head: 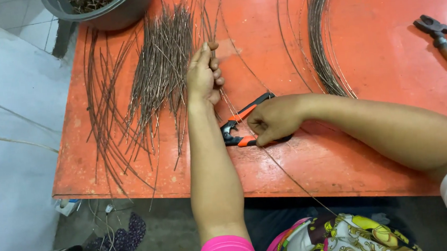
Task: Cutting segments of copper wire from a large coil using a wire cutter and organizing them on a table.
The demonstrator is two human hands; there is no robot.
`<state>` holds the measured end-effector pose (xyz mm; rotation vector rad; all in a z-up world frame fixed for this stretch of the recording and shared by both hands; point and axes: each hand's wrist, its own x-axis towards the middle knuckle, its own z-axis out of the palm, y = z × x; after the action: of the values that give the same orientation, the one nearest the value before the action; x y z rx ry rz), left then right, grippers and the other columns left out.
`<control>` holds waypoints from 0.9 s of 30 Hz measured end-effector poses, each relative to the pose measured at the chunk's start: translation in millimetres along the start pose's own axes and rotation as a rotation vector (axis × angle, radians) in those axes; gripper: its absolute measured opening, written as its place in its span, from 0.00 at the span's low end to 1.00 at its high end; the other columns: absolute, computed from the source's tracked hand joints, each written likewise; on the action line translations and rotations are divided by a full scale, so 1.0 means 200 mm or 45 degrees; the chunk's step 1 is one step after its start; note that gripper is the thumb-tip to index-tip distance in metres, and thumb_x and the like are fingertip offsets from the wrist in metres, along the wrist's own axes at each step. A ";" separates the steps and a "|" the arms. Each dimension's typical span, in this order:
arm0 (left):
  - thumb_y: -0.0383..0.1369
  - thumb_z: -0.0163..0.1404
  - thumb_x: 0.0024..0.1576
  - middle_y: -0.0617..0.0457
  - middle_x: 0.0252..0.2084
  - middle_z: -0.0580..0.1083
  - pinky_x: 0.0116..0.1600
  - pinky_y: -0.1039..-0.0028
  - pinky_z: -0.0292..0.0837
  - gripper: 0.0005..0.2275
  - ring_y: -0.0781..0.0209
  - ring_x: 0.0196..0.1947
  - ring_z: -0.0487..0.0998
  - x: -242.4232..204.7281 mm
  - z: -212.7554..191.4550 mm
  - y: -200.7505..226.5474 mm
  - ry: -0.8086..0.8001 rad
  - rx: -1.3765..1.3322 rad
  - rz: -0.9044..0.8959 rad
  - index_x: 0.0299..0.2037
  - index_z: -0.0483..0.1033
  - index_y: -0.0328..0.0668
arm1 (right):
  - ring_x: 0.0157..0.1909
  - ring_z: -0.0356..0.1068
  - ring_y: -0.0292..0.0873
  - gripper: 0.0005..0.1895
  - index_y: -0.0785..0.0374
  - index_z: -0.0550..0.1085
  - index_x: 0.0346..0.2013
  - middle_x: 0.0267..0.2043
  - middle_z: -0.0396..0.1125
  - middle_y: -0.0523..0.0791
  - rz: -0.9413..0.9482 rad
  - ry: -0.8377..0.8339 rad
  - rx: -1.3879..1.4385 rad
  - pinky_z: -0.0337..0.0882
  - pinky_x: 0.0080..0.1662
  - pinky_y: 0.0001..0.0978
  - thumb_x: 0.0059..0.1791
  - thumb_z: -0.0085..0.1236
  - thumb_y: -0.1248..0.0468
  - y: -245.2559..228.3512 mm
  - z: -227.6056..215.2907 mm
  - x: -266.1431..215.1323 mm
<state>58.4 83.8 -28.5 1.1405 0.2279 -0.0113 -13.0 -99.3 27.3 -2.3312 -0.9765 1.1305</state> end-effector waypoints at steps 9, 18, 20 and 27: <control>0.42 0.45 0.65 0.59 0.17 0.55 0.14 0.85 0.51 0.11 0.71 0.11 0.56 -0.04 -0.01 0.01 0.122 0.112 0.097 0.41 0.78 0.48 | 0.35 0.75 0.53 0.20 0.58 0.71 0.27 0.24 0.71 0.48 -0.052 0.094 -0.121 0.73 0.37 0.39 0.45 0.62 0.45 -0.08 0.01 -0.08; 0.40 0.44 0.64 0.61 0.20 0.62 0.15 0.83 0.50 0.13 0.75 0.14 0.56 -0.11 0.01 0.14 0.023 0.288 -0.060 0.45 0.80 0.44 | 0.49 0.70 0.59 0.14 0.63 0.68 0.41 0.48 0.69 0.54 -0.045 0.195 -0.568 0.69 0.48 0.53 0.50 0.46 0.56 -0.04 0.18 -0.07; 0.39 0.44 0.64 0.62 0.20 0.62 0.16 0.83 0.50 0.12 0.75 0.15 0.56 -0.13 -0.01 0.18 0.022 0.239 -0.084 0.46 0.80 0.43 | 0.50 0.70 0.60 0.17 0.60 0.67 0.48 0.49 0.69 0.54 0.029 0.187 -0.498 0.70 0.48 0.54 0.48 0.46 0.56 -0.13 0.14 -0.14; 0.38 0.49 0.61 0.63 0.21 0.62 0.18 0.86 0.50 0.12 0.77 0.17 0.58 -0.17 -0.05 0.25 -0.004 0.028 -0.079 0.46 0.80 0.41 | 0.41 0.72 0.64 0.20 0.54 0.66 0.49 0.41 0.72 0.54 0.355 0.189 -0.558 0.69 0.39 0.59 0.52 0.42 0.46 -0.18 0.03 -0.26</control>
<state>30.2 110.7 18.8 1.1546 0.2608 -0.0709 -55.6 -111.4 73.4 -2.9302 -0.9394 0.8859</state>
